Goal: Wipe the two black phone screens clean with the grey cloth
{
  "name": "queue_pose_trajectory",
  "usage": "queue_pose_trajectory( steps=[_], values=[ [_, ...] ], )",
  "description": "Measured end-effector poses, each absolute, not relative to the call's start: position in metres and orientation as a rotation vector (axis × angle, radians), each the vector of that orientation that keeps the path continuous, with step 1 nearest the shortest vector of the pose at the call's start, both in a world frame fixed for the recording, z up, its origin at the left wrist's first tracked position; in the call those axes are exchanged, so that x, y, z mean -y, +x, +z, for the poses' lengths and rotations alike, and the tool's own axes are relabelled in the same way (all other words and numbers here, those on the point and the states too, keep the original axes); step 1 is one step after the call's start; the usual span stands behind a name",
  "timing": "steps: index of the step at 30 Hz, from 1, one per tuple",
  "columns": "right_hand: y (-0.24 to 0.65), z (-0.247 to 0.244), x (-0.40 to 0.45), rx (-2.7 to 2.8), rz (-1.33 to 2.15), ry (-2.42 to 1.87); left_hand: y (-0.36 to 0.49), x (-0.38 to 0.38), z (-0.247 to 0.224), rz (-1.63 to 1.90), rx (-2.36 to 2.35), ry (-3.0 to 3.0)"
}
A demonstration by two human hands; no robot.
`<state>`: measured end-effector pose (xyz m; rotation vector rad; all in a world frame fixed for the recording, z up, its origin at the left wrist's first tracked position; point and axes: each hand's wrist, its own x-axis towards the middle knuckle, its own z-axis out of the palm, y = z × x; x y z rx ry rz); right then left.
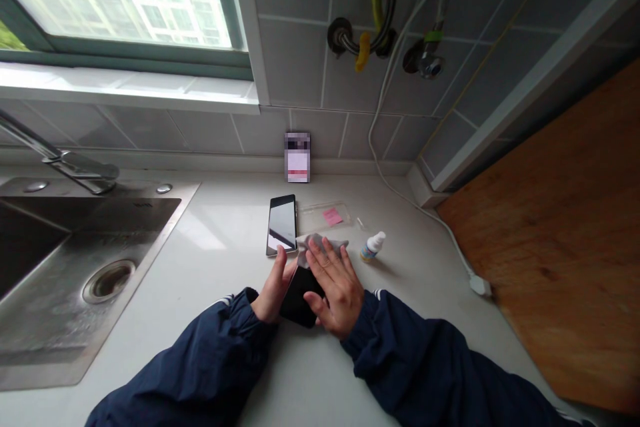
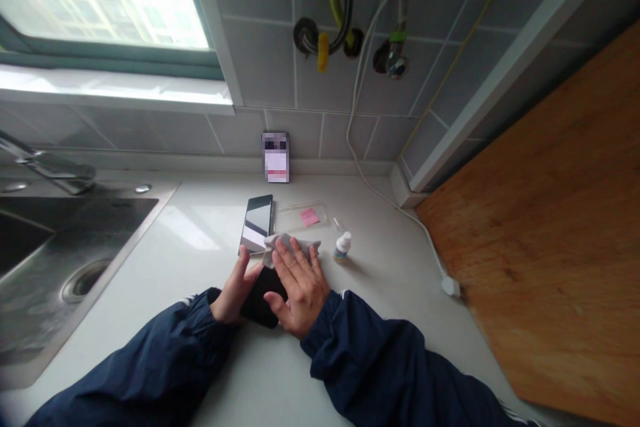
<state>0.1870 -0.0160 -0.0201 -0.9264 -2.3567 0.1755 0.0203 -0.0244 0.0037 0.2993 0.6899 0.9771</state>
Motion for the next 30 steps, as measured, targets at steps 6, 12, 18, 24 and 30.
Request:
queue_pose_trajectory(
  steps=[6,12,18,24,30],
  values=[
    [0.186,-0.012,0.026,2.523,0.22,-0.574,0.019,0.021,0.011,0.974,-0.853,0.164],
    [0.19,-0.016,0.015,2.478,0.201,-0.583,0.018,0.022,0.014,0.968,-0.801,0.217],
    [0.191,-0.021,0.007,2.311,0.16,-0.931,0.012,0.021,0.008,0.821,-0.58,0.316],
    [0.19,-0.014,0.008,2.142,0.154,-0.949,0.012,0.021,0.006,0.848,-0.392,0.269],
    [0.194,-0.004,0.009,2.103,0.234,-0.727,0.013,0.021,0.002,0.994,-0.393,0.221]
  ],
)
